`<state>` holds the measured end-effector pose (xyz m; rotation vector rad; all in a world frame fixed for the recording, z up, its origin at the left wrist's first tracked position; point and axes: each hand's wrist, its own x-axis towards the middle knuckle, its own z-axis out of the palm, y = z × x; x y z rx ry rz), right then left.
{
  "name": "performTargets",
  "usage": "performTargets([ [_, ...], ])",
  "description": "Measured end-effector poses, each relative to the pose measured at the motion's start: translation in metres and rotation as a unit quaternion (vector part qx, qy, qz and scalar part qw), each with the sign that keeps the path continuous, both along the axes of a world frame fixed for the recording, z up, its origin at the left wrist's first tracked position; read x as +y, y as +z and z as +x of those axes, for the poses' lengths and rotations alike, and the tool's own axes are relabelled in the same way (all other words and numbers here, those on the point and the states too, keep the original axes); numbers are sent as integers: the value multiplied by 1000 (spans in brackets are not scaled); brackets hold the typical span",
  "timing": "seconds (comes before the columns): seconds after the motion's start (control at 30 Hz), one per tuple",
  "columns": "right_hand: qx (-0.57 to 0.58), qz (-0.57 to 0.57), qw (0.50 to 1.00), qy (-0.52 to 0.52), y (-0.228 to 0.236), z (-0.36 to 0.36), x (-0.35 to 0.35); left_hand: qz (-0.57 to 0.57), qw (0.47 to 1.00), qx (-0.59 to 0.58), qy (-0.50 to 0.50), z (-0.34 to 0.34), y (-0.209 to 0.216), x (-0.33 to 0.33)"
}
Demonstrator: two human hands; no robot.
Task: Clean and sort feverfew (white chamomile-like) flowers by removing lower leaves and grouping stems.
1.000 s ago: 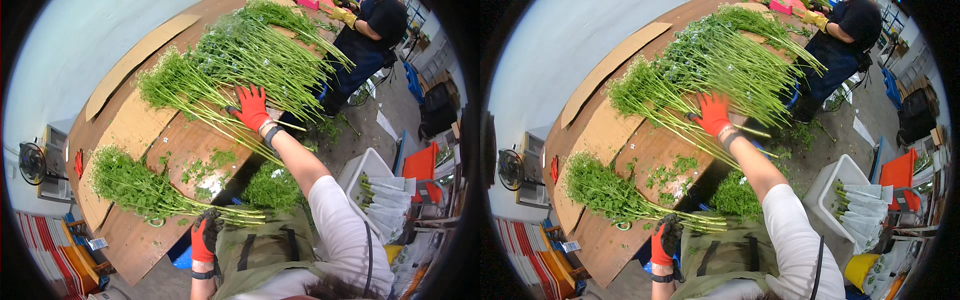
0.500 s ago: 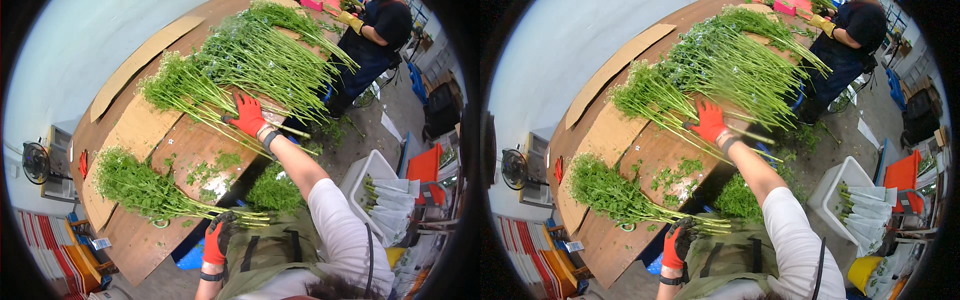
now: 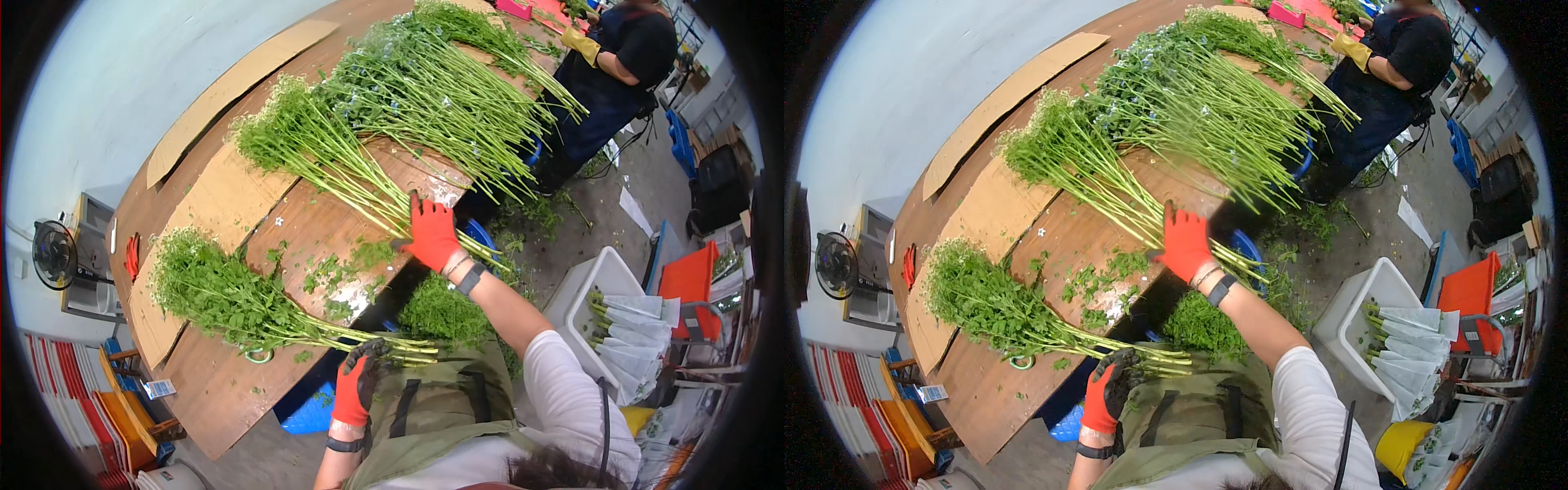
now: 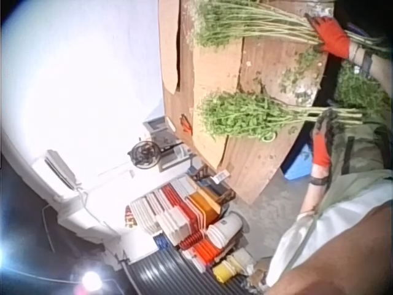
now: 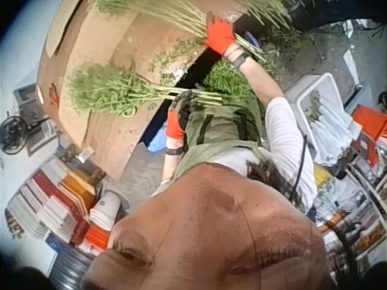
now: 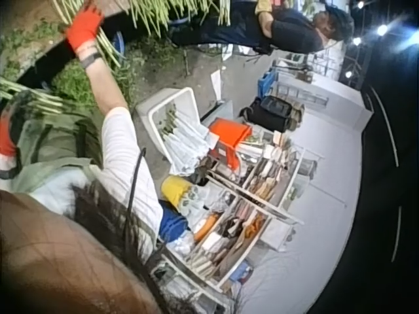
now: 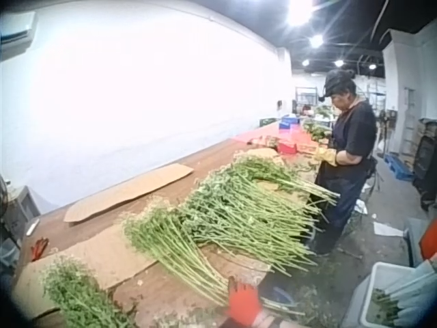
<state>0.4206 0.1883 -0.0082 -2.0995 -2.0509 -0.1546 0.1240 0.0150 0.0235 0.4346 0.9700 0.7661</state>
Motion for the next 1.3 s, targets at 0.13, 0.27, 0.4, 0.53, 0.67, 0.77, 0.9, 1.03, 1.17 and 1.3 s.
performTargets([
  [0.13, -22, -47, 995, -84, -4, 7, 8, 3, 1000, 0, 20, -6, -9, -5],
  [0.27, 54, -20, 998, -17, -20, 12, 28, 26, 999, -14, 21, -8, -5, -11],
  [0.4, -6, -50, 999, 0, -34, 4, 35, 32, 999, -1, 11, -13, 1, -17],
  [0.53, -11, 74, 997, -13, -43, 18, 38, 31, 999, -20, 1, -17, 4, -22],
  [0.67, 361, -141, 922, 10, -5, 2, 35, 23, 1000, 1, 10, -24, 6, -29],
  [0.77, 456, -132, 879, 45, 41, -22, 28, 25, 999, -17, 11, -23, -6, -29],
  [0.9, 605, -87, 786, 96, 93, -39, 17, 15, 1000, 5, -4, -12, 2, -29],
  [1.03, 643, -27, 762, 73, 133, -27, 17, 15, 1000, 13, -8, -11, 0, -28],
  [1.17, 498, 164, 851, 27, 115, 29, 46, -4, 1000, 0, 0, -3, 0, -25],
  [1.3, 308, 246, 911, -118, 106, 105, 69, -12, 1000, 5, -8, -1, -8, -25],
])
